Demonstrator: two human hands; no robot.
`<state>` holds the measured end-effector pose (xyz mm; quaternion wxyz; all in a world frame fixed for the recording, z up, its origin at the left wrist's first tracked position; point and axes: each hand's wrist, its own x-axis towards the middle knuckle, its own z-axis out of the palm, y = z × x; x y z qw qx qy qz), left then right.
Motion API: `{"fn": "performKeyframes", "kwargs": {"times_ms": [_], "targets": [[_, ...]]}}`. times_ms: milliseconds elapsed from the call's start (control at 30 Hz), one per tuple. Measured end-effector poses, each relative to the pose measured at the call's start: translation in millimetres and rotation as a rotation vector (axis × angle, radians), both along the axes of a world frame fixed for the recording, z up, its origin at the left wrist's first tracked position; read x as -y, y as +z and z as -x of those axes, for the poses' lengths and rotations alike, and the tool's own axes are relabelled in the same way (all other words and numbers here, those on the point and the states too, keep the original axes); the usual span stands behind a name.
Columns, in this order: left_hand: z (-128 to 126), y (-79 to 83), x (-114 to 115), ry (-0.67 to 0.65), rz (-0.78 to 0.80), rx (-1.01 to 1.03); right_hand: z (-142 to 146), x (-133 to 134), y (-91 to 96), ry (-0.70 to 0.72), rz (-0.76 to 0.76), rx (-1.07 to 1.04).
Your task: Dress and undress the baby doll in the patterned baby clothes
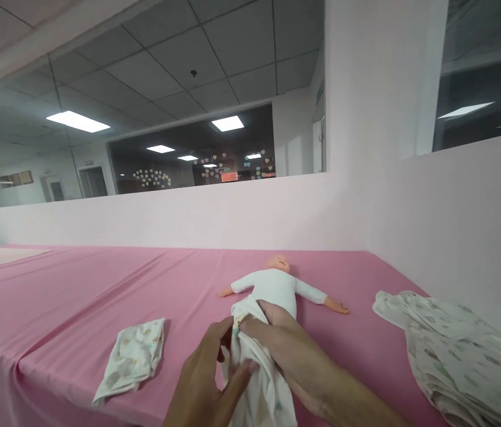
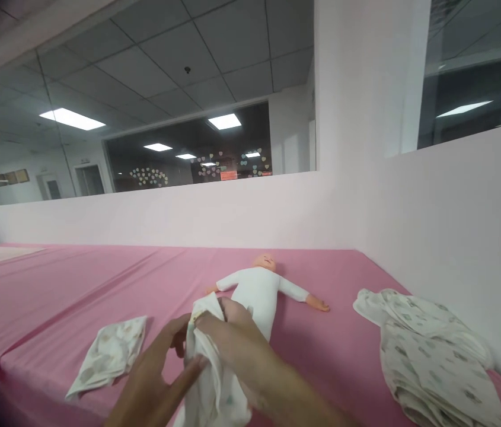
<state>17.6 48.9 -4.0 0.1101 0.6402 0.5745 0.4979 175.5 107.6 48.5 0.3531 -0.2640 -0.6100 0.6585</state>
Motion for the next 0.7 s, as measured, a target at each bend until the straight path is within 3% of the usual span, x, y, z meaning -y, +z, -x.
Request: {"fn": "performKeyframes", "kwargs": {"times_ms": [67, 267, 367, 500, 567, 700], "targets": [[-5.9, 2.8, 5.2, 0.002, 0.013, 0.053, -7.8, 10.1, 6.3, 0.031, 0.043, 0.059], [13.1, 21.4, 22.0, -0.262, 0.099, 0.09, -32.8, 35.9, 20.6, 0.081, -0.016, 0.128], [12.6, 32.1, 31.3, -0.326, 0.131, 0.253, -36.7, 43.4, 23.6, 0.122, -0.04, 0.145], [13.0, 39.4, 28.6, -0.099, 0.123, 0.522, -37.3, 50.0, 21.9, 0.048, -0.07, 0.2], [15.8, 37.9, 21.3, 0.015, 0.072, 0.451, -36.4, 52.4, 18.8, -0.028, -0.062, 0.237], [15.2, 19.7, 14.9, 0.101, -0.083, 0.138, -32.9, 52.9, 11.3, -0.061, -0.006, 0.214]]}}
